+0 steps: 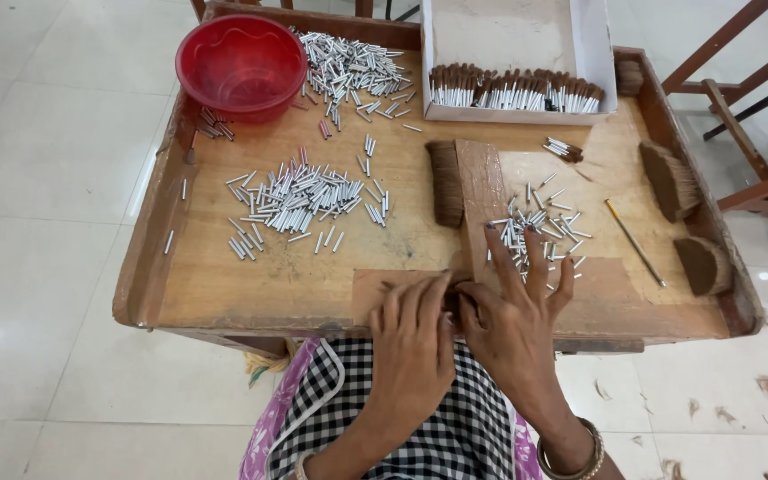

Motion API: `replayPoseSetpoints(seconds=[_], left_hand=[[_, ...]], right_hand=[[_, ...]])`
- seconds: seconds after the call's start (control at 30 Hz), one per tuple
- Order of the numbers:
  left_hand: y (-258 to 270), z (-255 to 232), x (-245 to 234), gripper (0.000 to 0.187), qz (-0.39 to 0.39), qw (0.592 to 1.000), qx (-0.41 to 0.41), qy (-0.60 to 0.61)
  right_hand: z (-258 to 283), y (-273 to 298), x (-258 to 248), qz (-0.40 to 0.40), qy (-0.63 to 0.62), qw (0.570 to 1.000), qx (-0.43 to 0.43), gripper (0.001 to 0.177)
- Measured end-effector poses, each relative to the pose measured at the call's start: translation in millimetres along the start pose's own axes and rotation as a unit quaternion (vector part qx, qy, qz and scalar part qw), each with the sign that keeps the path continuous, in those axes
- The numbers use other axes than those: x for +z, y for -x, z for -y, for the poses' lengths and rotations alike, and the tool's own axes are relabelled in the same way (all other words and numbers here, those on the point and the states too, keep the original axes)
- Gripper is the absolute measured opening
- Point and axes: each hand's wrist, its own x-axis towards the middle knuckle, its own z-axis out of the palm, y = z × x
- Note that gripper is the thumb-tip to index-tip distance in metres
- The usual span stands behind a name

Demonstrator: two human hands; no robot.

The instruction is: Assembling paint or cosmetic brushes by manually inserting bundles of bristles into metal ferrules.

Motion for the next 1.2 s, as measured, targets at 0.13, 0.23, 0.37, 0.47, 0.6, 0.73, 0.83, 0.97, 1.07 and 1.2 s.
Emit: replayPoseSetpoints(seconds=[0.13, 0.23, 0.37, 0.47, 0.6, 0.73, 0.83, 0.97, 1.07, 1.2], left_hand=[[-15, 11, 11, 0.036, 0.003, 0.999, 0.007, -0.040], [-22, 13, 14, 0.026, 0.003, 0.999, 0.010, -0.049], [-28, 10, 5, 0.021, 0.000, 0.999, 0.014, -0.045], [-26, -1, -7, 0.023, -0.028, 0.999, 0.036, -0.014], [-23, -14, -17, 0.020, -0.014, 0.998, 0.045, 0.046], [-17, -12, -20, 0.016, -0.019, 0.997, 0.052, 0.048], [-11, -12, -22, 0.016, -0.030, 0.996, 0.047, 0.066], [-8, -4, -24, 0.023, -0.008, 0.989, 0.021, 0.149], [-9, -1, -26, 0.026, 0.029, 0.962, -0.049, 0.267], [-8, 7, -23, 0.023, 0.038, 0.947, -0.099, 0.302]], right_hand=[[-3, 4, 4, -0.007, 0.010, 1.000, -0.009, 0.009], [-8, 7, 5, -0.031, -0.037, 0.999, -0.006, 0.013], [-6, 13, -3, -0.081, -0.062, 0.995, -0.016, 0.012], [-3, 20, -16, -0.122, -0.068, 0.990, -0.017, 0.013], [3, 26, -23, -0.162, -0.013, 0.986, -0.032, 0.015], [11, 17, -40, -0.158, 0.003, 0.987, -0.027, 0.018], [-1, 26, -27, -0.089, -0.179, 0.980, 0.025, 0.041], [-7, 36, -6, -0.114, -0.426, 0.895, 0.066, 0.025], [-3, 35, -10, -0.162, -0.359, 0.918, 0.040, 0.028], [3, 29, -17, -0.136, -0.309, 0.941, 0.008, 0.028]])
